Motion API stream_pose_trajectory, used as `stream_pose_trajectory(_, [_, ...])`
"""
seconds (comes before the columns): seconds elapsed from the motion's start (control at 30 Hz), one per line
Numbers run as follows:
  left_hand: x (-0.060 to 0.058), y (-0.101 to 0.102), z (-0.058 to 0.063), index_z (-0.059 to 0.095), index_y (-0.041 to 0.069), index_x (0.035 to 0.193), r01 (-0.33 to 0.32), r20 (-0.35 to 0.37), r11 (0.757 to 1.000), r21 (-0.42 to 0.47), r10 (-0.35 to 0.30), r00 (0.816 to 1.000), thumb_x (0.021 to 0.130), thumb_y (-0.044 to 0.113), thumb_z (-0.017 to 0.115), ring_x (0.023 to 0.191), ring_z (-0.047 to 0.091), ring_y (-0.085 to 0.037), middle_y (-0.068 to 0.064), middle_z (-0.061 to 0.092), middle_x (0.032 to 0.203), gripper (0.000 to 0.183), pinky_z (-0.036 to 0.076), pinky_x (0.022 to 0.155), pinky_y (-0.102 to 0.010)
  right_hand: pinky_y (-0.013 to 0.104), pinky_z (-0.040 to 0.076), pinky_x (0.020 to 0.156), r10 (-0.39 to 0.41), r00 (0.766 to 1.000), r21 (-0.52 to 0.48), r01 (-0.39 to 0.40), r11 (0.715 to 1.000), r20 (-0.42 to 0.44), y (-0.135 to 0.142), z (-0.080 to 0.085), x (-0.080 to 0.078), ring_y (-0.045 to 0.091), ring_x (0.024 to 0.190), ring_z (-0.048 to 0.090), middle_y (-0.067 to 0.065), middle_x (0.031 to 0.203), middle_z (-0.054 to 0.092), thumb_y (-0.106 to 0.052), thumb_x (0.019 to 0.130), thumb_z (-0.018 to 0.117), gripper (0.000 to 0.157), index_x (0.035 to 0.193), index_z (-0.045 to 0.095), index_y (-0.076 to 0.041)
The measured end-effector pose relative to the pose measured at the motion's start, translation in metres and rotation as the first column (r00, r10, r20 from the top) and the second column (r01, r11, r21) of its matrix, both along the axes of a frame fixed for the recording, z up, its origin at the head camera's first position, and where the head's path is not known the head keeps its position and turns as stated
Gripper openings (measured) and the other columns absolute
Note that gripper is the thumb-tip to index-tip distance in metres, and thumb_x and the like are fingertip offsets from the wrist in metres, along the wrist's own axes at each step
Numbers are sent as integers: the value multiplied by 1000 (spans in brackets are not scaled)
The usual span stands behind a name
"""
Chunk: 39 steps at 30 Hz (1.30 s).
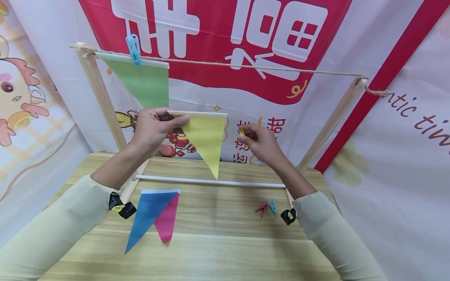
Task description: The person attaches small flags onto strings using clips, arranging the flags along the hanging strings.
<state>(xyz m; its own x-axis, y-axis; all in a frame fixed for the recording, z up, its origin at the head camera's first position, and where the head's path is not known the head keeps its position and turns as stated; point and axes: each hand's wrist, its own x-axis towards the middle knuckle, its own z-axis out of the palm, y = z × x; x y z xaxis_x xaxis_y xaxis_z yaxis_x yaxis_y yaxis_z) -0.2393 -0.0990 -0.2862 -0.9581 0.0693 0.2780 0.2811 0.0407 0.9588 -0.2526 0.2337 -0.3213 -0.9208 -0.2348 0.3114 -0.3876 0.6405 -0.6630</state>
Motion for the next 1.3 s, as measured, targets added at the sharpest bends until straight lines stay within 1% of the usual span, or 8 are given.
stream_pose_trajectory(0.23, [-3,2,5,85,7,127,-9,8,1000,14,9,1000,99,25,91,94,86,-15,-7,88,113,34,70,93,-29,16,58,73,11,1000,9,-11,1000,-29,-1,8,0,31,96,73,15,115,80,-22,111,76,34,142,76,-9])
stream_pose_trajectory(0.4, [-5,2,9,84,8,130,8,-2,999,44,-8,1000,101,22,87,102,87,-18,-9,87,120,33,70,94,-28,17,56,71,34,999,-13,-35,999,-39,-1,12,-1,35,95,71,18,112,79,-18,110,76,34,143,76,-9])
stream_pose_trajectory(0.57, [-6,3,13,82,9,134,22,0,998,61,-22,1000,103,23,84,106,87,-20,-10,86,126,34,69,96,-29,14,57,75,31,999,-7,-31,999,-39,-2,19,0,36,100,74,16,115,79,-20,110,76,37,145,75,-7])
stream_pose_trajectory(0.7, [-6,3,15,81,7,134,33,-13,996,79,-32,999,104,22,83,103,86,-18,-10,86,125,33,69,96,-28,14,58,75,27,998,4,-27,1000,-50,-2,24,-1,31,100,77,16,117,80,-21,111,76,38,145,74,-6])
stream_pose_trajectory(0.87, [-7,3,17,81,4,132,51,-17,989,142,-50,999,104,19,84,99,85,-17,-8,86,119,32,69,95,-27,14,60,76,20,997,-1,-20,1000,-70,-5,31,-2,31,101,79,16,118,82,-20,110,76,37,146,74,-9])
stream_pose_trajectory(0.93, [-8,3,18,82,4,131,49,-14,987,154,-48,999,103,19,85,98,85,-17,-7,86,118,32,70,94,-27,15,60,75,16,997,-3,-17,1000,-76,-6,33,-2,31,100,79,15,118,82,-20,110,76,37,145,75,-10])
stream_pose_trajectory(1.13, [-10,2,20,82,6,132,31,-10,989,145,-30,1000,103,23,85,102,86,-17,-8,86,121,34,69,94,-27,17,59,72,22,996,-5,-22,1000,-87,-8,38,-3,34,98,75,14,117,81,-18,109,77,35,144,75,-11])
stream_pose_trajectory(1.3, [-10,1,20,82,6,132,37,-11,985,171,-36,999,102,25,86,106,87,-20,-8,86,124,35,69,96,-30,16,60,76,24,996,-12,-25,1000,-90,-11,42,-2,34,100,77,14,118,81,-18,109,77,36,144,76,-11])
